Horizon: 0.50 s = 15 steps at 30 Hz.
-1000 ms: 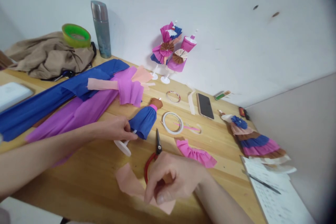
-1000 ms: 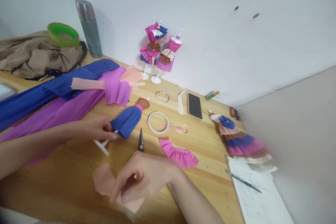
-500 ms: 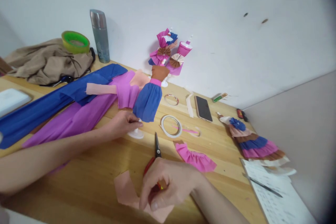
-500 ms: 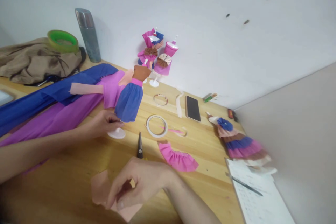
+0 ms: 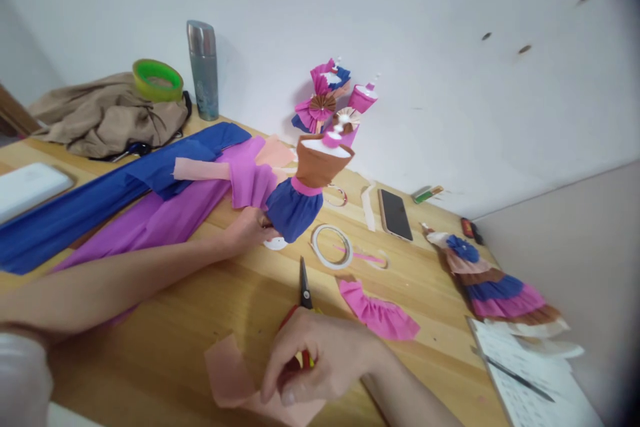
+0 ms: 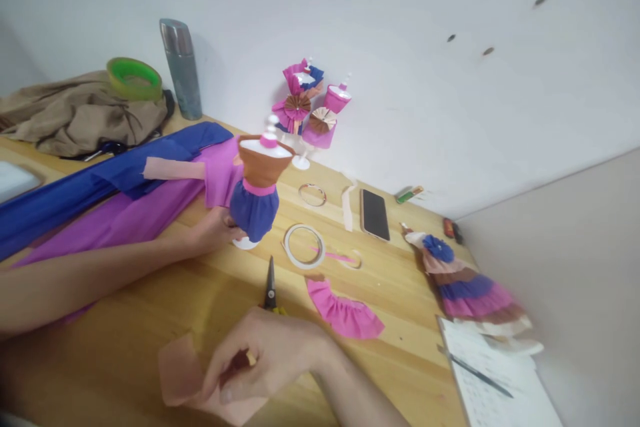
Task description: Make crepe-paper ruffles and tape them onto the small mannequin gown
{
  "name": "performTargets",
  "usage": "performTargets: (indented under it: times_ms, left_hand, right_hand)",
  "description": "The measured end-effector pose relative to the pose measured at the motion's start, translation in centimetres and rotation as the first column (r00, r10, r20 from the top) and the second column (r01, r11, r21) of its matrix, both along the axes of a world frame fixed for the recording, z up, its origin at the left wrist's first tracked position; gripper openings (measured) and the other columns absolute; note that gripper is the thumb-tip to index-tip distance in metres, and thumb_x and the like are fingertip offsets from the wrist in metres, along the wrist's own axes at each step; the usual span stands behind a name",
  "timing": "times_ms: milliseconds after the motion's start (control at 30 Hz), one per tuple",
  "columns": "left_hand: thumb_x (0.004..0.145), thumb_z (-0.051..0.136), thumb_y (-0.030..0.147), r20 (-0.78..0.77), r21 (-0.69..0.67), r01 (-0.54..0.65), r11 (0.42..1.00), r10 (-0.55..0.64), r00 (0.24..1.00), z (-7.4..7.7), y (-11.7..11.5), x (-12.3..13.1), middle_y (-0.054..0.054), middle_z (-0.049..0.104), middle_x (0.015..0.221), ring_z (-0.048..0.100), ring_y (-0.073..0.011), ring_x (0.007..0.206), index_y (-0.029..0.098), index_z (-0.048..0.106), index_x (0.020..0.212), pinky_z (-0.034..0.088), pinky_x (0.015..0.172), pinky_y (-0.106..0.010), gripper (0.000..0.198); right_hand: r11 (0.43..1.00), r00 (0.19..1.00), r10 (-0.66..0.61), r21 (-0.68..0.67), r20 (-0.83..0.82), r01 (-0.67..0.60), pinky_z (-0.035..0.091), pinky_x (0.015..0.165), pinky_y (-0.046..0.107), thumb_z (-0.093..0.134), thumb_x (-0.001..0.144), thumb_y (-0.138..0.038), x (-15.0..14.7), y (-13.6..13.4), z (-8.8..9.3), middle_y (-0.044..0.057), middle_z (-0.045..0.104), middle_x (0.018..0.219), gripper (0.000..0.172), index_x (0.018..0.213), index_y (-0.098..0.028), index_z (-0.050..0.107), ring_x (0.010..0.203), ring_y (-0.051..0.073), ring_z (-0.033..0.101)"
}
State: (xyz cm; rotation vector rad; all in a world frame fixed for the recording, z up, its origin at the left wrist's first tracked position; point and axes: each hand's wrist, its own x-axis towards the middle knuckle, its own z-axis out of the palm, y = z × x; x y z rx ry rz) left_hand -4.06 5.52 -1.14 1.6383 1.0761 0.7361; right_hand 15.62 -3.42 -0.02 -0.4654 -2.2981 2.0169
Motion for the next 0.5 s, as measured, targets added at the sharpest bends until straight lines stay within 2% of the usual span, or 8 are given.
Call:
performTargets:
  times_ms: [167,267,333,433,500]
  left_hand:
    - [0.077,0.055,0.022,-0.072,0.005,-0.008,1.0,0.008,0.997,0.5,-0.2,0.0,0.005,0.045,0.06,0.042,-0.0104,0.063,0.016,0.051,0.061,0.031,0.057,-0.023,0.017]
    - [0.081,0.057,0.019,-0.16,0.012,-0.004,1.0,0.006,0.987,0.7,-0.2,-0.3,0.005,0.041,0.057,0.042,-0.0091,0.06,0.016,0.045,0.056,0.031,0.055,-0.023,0.028]
    - [0.087,0.06,0.024,-0.222,0.011,0.008,1.0,-0.005,0.975,0.6,-0.3,-0.6,0.004,0.044,0.059,0.047,-0.01,0.06,0.014,0.048,0.057,0.037,0.055,-0.022,0.033]
    - [0.093,0.063,0.039,-0.282,0.001,0.034,0.999,-0.032,0.959,-0.1,-0.1,-0.8,0.0,0.063,0.084,0.063,-0.0177,0.077,0.01,0.065,0.085,0.054,0.067,-0.029,0.03]
    - [0.094,0.063,0.041,-0.282,0.011,0.036,0.999,-0.031,0.959,-0.8,0.1,-0.8,-0.004,0.067,0.105,0.066,-0.0229,0.091,0.011,0.066,0.107,0.058,0.077,-0.036,0.033]
  right_hand:
    - [1.0,0.998,-0.01,-0.017,-0.059,0.009,0.045,0.059,0.018,0.064,0.085,-0.03,-0.3,0.0,1.0,0.006,0.072,0.075,0.022,0.088,-0.011,0.076,0.062,0.01,0.058]
    - [0.997,0.993,-0.072,-0.03,-0.098,0.069,0.047,0.062,0.02,0.064,0.086,-0.031,-0.1,0.1,1.9,0.006,0.072,0.074,0.023,0.085,-0.012,0.076,0.063,0.011,0.059]
    - [0.993,0.988,-0.115,-0.031,-0.107,0.112,0.048,0.064,0.022,0.065,0.086,-0.033,0.1,0.2,2.3,0.007,0.073,0.076,0.023,0.085,-0.013,0.076,0.065,0.012,0.061]
    - [0.987,0.982,-0.162,-0.014,-0.1,0.162,0.049,0.063,0.023,0.067,0.085,-0.034,0.3,0.5,2.2,0.007,0.074,0.078,0.023,0.087,-0.014,0.077,0.065,0.013,0.063]
    - [0.983,0.977,-0.181,-0.02,-0.109,0.18,0.049,0.061,0.022,0.069,0.084,-0.032,0.4,0.5,1.9,0.007,0.074,0.077,0.022,0.087,-0.013,0.078,0.064,0.012,0.062]
